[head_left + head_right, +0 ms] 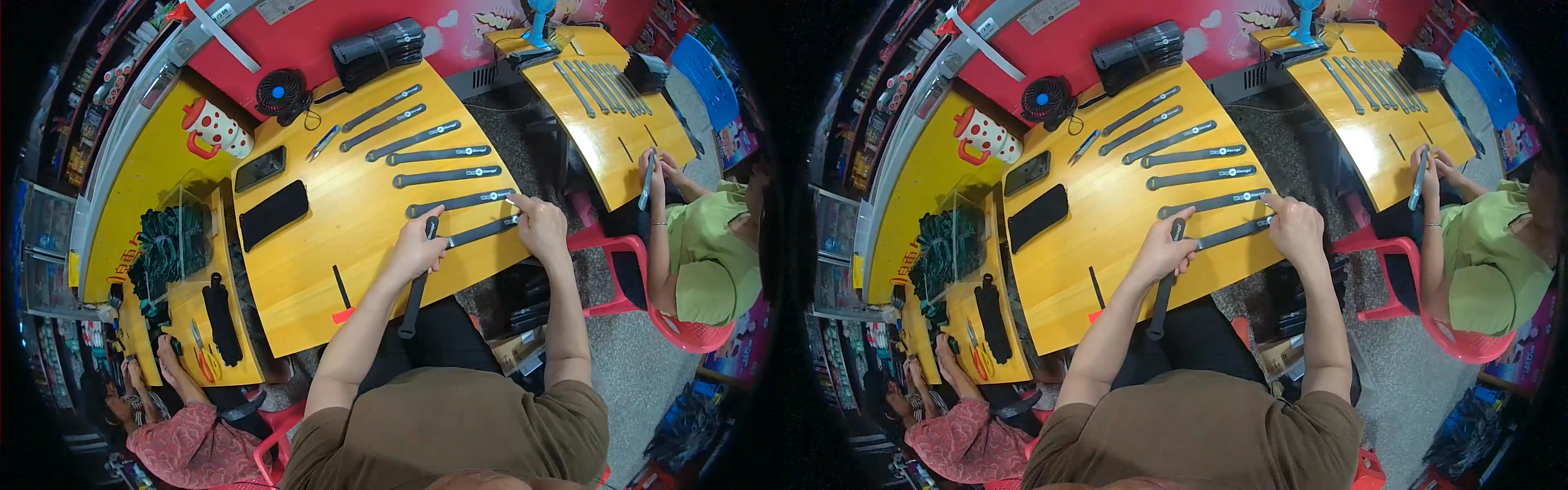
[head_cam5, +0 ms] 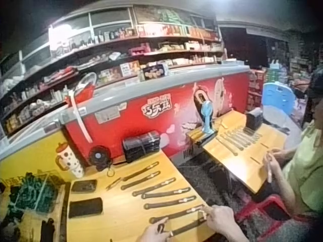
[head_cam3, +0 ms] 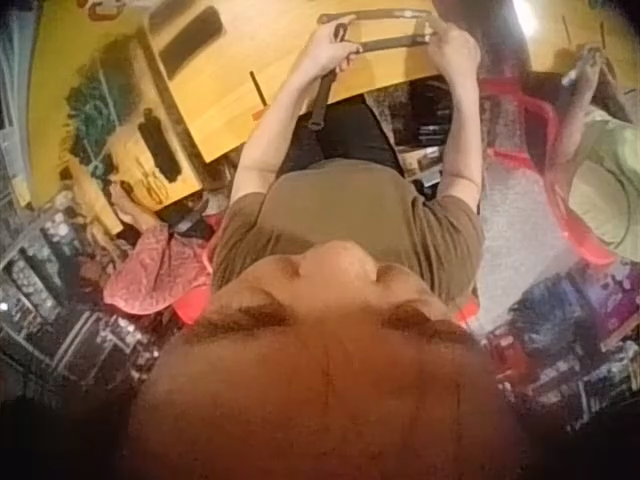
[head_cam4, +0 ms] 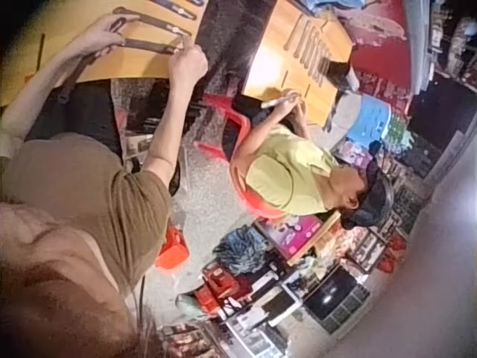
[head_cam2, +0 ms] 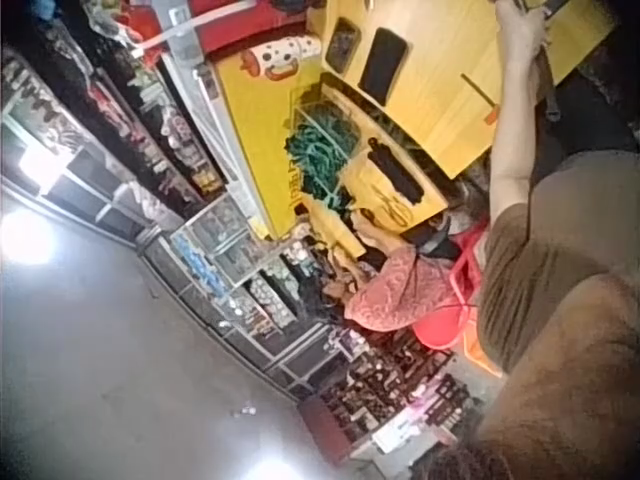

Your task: Assembling and inspecting small wristband components at a workshop table.

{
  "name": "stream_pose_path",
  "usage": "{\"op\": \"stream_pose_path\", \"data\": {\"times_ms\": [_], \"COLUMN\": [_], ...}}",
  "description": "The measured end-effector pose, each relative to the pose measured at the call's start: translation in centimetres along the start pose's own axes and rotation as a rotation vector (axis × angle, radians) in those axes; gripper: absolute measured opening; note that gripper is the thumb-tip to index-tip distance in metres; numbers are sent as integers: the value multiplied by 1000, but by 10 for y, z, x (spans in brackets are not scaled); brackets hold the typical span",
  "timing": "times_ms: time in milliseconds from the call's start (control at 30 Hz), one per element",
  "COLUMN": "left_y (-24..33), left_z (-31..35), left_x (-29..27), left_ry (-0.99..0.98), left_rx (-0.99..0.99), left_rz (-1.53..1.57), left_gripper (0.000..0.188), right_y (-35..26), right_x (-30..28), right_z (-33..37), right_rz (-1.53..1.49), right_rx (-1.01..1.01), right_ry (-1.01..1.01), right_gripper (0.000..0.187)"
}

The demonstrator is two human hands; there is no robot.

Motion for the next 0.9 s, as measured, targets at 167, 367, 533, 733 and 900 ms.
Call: {"op": "stream_pose_path", "data": {"times_ms": [167, 367, 533, 733, 900], "left_y": [0, -1, 5, 29, 3], "left_z": [-9, -4, 2, 33, 65], "left_x": [-4, -4, -8, -26, -59], "left_ry": [20, 63, 110, 245, 253], "left_rx": [32, 54, 112, 281, 217], "left_rz": [62, 129, 54, -112, 251], "left_gripper": [67, 61, 58, 52, 41], "right_y": [5, 8, 23, 22, 23], "right_x": [2, -6, -6, -7, -4], "right_z": [-12, -4, 4, 13, 17], "right_rz": [-29, -169, -192, -164, -175], "right_rx": [24, 18, 146, 131, 132], "right_ry": [21, 108, 168, 288, 325], "right_gripper": [35, 30, 23, 16, 16]}}
Point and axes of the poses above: each hand's wrist, its own z-axis away from the middle knuckle, its own x-axis out of the palm, y = z × x, the point moved 10 cm from there along -z, towards the middle knuckle, and after that the axes turned 9 degrees about x, right-handed, at the moved point
